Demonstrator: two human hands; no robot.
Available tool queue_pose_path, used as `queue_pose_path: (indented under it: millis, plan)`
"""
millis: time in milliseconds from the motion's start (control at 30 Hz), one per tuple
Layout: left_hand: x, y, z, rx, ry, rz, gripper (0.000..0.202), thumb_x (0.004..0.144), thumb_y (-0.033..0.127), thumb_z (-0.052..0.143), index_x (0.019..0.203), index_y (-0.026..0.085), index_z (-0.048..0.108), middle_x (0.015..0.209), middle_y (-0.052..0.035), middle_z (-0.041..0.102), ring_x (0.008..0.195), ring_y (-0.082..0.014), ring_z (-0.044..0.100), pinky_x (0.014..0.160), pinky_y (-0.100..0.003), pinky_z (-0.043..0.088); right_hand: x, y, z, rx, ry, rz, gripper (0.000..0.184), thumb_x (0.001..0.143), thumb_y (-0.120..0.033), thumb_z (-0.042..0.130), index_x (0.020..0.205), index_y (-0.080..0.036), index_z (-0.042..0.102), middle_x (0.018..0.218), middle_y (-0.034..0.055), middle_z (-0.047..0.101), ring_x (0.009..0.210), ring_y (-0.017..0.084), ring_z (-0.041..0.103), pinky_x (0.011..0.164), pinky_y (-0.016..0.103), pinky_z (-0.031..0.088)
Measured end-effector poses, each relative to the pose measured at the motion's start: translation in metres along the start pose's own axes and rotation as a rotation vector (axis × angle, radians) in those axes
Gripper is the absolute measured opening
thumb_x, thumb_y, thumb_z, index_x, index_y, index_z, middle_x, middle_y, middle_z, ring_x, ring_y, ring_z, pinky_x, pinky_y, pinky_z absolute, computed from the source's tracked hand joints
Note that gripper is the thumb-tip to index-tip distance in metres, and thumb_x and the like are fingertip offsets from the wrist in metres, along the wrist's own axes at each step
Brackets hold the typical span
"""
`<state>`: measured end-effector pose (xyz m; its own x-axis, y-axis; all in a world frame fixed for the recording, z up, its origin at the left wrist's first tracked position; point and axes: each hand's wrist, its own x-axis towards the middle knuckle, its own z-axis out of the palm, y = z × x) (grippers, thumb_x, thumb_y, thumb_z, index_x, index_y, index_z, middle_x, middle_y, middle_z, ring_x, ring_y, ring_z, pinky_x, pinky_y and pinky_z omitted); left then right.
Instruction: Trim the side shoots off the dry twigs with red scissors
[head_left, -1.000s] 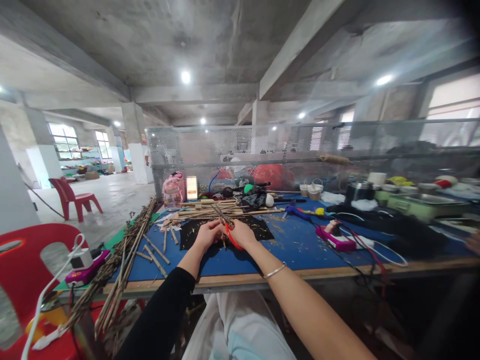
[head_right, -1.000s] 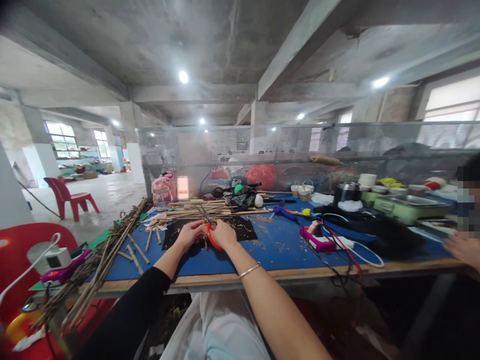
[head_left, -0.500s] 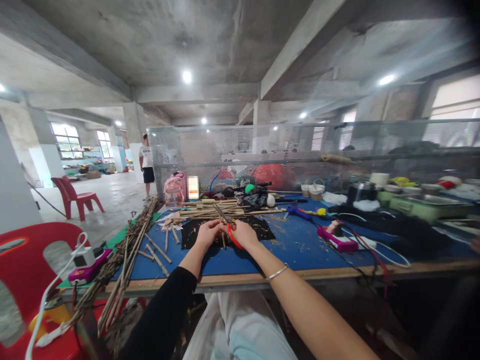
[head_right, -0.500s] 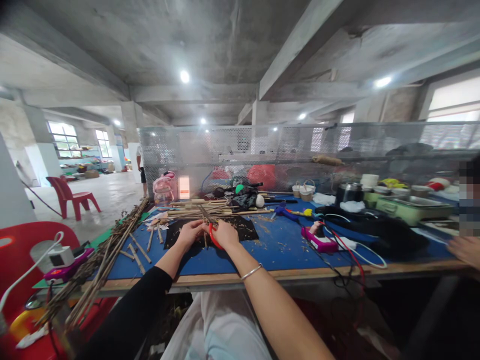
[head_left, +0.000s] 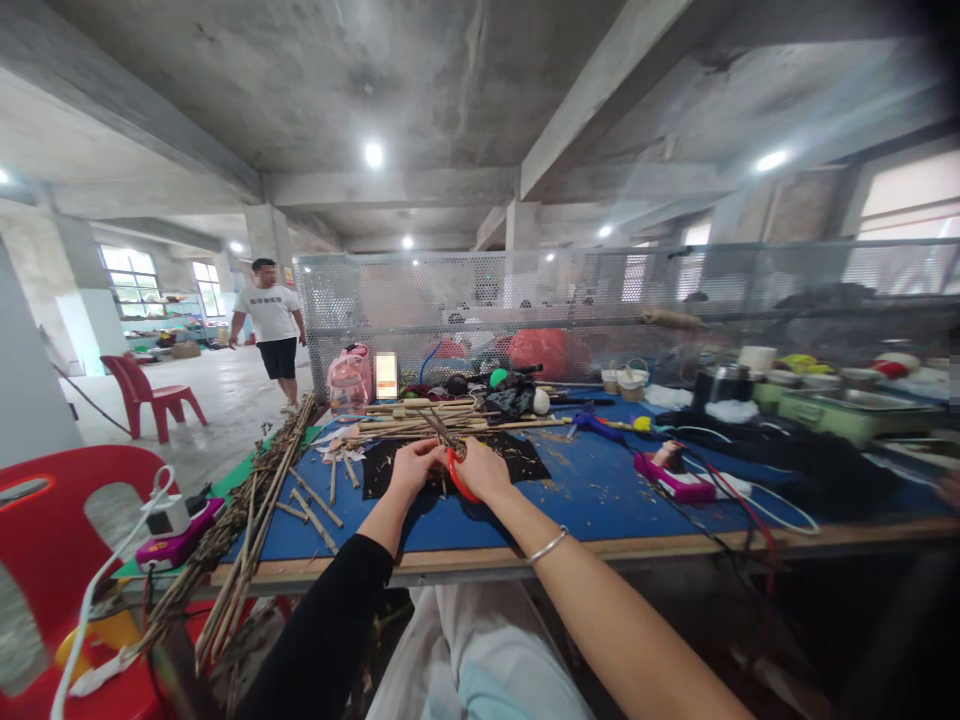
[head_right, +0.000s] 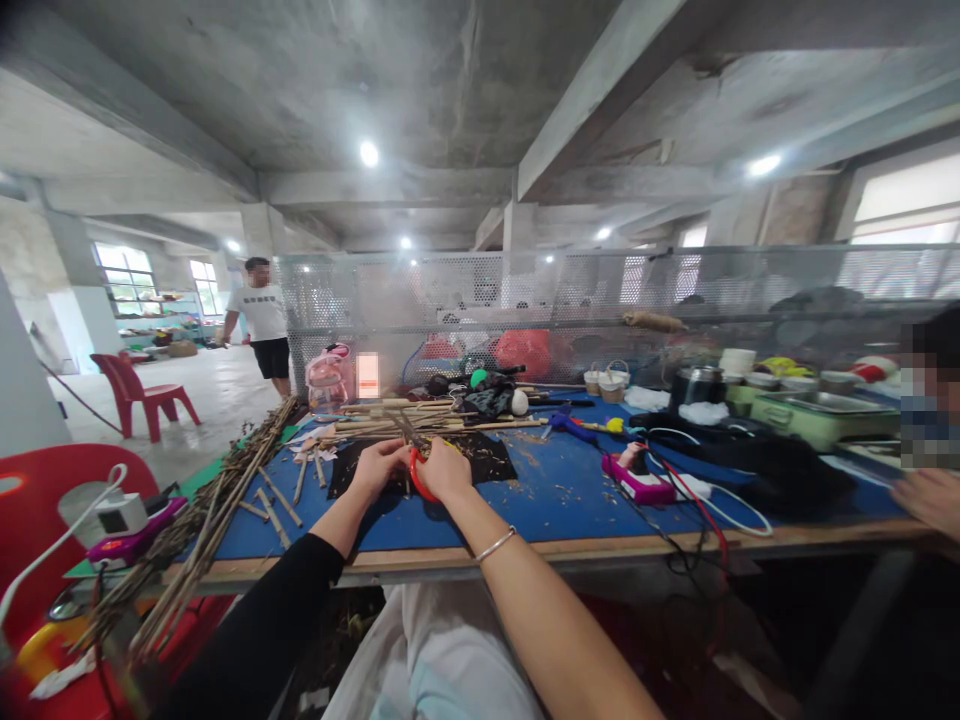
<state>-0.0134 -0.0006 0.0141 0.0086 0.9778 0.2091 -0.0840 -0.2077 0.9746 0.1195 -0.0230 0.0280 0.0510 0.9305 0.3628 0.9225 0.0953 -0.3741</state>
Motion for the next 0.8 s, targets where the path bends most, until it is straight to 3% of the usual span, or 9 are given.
queue_pose_path:
  millis: [367, 567, 800]
  plan:
    - [0.001, -0.004, -0.002, -0.011, -0.076, -0.026, 0.045, 0.059, 0.041, 0.069, 0.094, 0.012, 0.067, 0.068, -0.006, 0.065, 0.051, -0.0092, 0.052, 0.043, -0.017, 0.034, -0.001, 0.009, -0.005, 0.09, -0.099, 0.004, 0.056, 0.074, -0.066, 0.039, 0.095, -0.018, 0.058, 0.096, 0.0117, 0.064, 0.09, 0.024, 0.059, 0.071, 0.028, 0.041]
    - [-0.005, 0.003, 0.0, -0.06, -0.136, -0.032, 0.046, 0.06, 0.04, 0.067, 0.096, 0.011, 0.066, 0.055, -0.0001, 0.056, 0.044, -0.0043, 0.039, 0.041, -0.016, 0.029, 0.004, 0.011, 0.002, 0.167, -0.135, 0.023, 0.057, 0.072, -0.067, 0.041, 0.098, -0.019, 0.055, 0.096, 0.0099, 0.064, 0.089, 0.023, 0.06, 0.07, 0.028, 0.041]
    - [-0.001, -0.002, -0.001, -0.099, -0.13, -0.045, 0.05, 0.058, 0.042, 0.068, 0.098, 0.012, 0.066, 0.062, -0.002, 0.059, 0.044, -0.0037, 0.038, 0.042, -0.017, 0.032, 0.006, 0.006, 0.004, 0.234, -0.131, -0.043, 0.051, 0.071, -0.062, 0.047, 0.097, -0.019, 0.054, 0.098, 0.0076, 0.062, 0.089, 0.02, 0.059, 0.067, 0.024, 0.04]
